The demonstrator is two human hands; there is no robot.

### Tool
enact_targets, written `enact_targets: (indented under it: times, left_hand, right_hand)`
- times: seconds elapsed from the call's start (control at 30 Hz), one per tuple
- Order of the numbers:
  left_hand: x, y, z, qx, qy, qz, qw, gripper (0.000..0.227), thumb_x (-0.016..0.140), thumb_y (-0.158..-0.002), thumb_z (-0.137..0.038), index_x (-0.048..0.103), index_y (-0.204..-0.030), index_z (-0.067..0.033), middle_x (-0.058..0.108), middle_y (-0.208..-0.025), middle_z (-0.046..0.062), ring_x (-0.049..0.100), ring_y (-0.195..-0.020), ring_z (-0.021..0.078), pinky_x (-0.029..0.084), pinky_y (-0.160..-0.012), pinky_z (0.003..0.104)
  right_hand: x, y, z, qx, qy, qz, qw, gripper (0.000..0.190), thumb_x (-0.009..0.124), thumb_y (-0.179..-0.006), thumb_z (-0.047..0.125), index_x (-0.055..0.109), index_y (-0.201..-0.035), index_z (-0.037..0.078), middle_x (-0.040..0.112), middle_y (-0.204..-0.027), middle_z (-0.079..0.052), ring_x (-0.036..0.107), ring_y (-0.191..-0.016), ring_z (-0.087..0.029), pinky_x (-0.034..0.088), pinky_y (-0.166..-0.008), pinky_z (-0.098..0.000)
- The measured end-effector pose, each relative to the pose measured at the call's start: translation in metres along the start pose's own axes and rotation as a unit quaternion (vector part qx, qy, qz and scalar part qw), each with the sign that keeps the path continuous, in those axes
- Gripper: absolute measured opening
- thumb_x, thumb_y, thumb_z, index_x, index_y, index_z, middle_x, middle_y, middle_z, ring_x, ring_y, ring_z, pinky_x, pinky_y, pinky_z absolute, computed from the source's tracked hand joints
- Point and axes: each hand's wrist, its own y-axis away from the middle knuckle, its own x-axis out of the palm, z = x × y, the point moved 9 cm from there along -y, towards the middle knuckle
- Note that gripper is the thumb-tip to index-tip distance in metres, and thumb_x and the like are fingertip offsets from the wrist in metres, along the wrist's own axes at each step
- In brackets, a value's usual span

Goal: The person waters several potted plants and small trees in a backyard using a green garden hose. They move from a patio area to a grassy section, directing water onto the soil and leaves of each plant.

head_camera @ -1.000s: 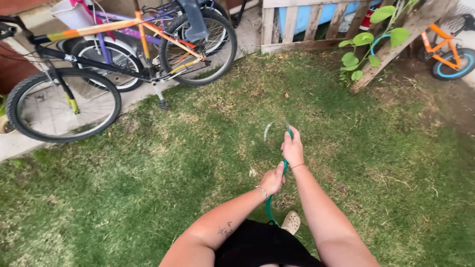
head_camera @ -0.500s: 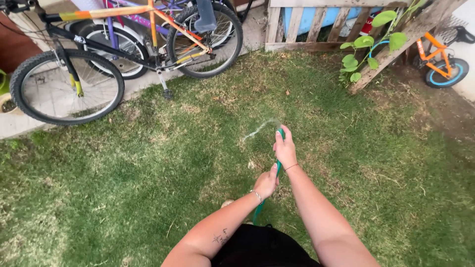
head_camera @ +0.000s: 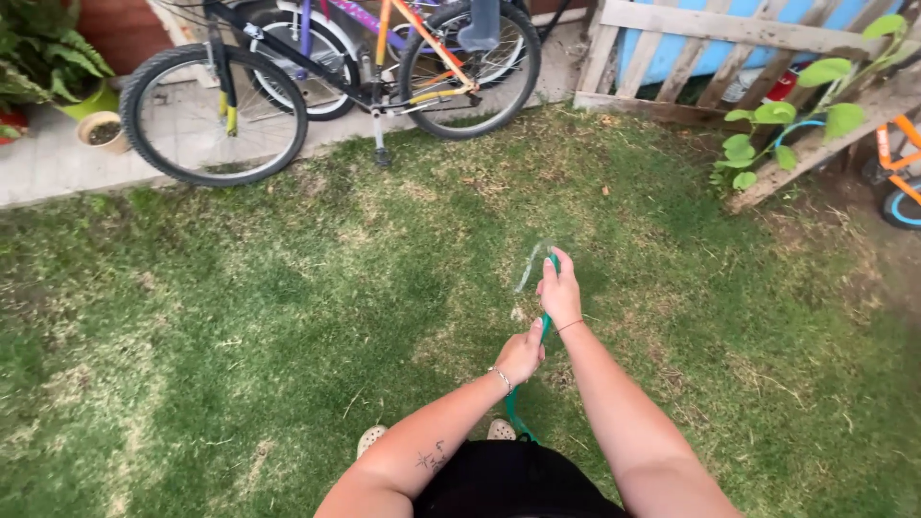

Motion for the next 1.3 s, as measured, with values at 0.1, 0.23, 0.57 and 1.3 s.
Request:
enact_targets:
  times: [0.1, 0.23, 0.57, 1.3]
  left_hand:
    - [-0.037, 0.021, 0.010, -0.005, 0.005, -0.009, 1.000, 0.077, 0.016, -0.107, -0.060, 0.066, -0.073, -0.0112, 0.066, -0.062, 0.009, 0.070, -0.081, 0.0303, 0.053, -0.081, 0.041]
    - [-0.094, 0.044, 0.031, -0.005, -0.010, -0.009, 1.000, 0.077, 0.017, -0.106, -0.059, 0.067, -0.076, -0.0088, 0.066, -0.064, 0.011, 0.070, -0.084, 0.0321, 0.052, -0.083, 0.043]
    - [-0.172, 0.095, 0.081, 0.004, -0.015, 0.022, 1.000, 0.080, 0.016, -0.106, -0.066, 0.065, -0.074, -0.0118, 0.062, -0.057, 0.006, 0.069, -0.070, 0.0263, 0.054, -0.075, 0.039]
    - [-0.180, 0.229, 0.119, 0.200, 0.017, 0.106, 0.974, 0.061, 0.019, -0.113, -0.050, 0.060, -0.086, -0.0142, 0.067, -0.069, 0.008, 0.068, -0.079, 0.0275, 0.051, -0.079, 0.039]
  right_hand:
    - [0.036, 0.010, 0.014, -0.001, -0.009, -0.003, 1.000, 0.046, 0.042, -0.106, 0.039, 0.048, -0.148, 0.020, 0.064, -0.061, -0.002, 0.067, -0.054, -0.020, 0.052, -0.055, -0.0316]
    - [0.091, 0.020, 0.032, -0.006, -0.035, -0.029, 0.999, 0.042, 0.041, -0.107, 0.038, 0.052, -0.144, 0.022, 0.062, -0.059, -0.001, 0.065, -0.052, -0.020, 0.051, -0.054, -0.0318]
    - [0.148, 0.100, 0.088, -0.015, -0.110, -0.097, 0.989, 0.044, 0.041, -0.109, 0.034, 0.047, -0.148, 0.015, 0.058, -0.057, 0.001, 0.059, -0.046, -0.015, 0.045, -0.047, -0.0252]
    - [0.093, 0.222, 0.121, -0.042, -0.096, -0.318, 0.942, 0.030, 0.046, -0.110, 0.034, 0.055, -0.135, 0.023, 0.068, -0.077, -0.003, 0.067, -0.070, -0.014, 0.054, -0.066, -0.0302]
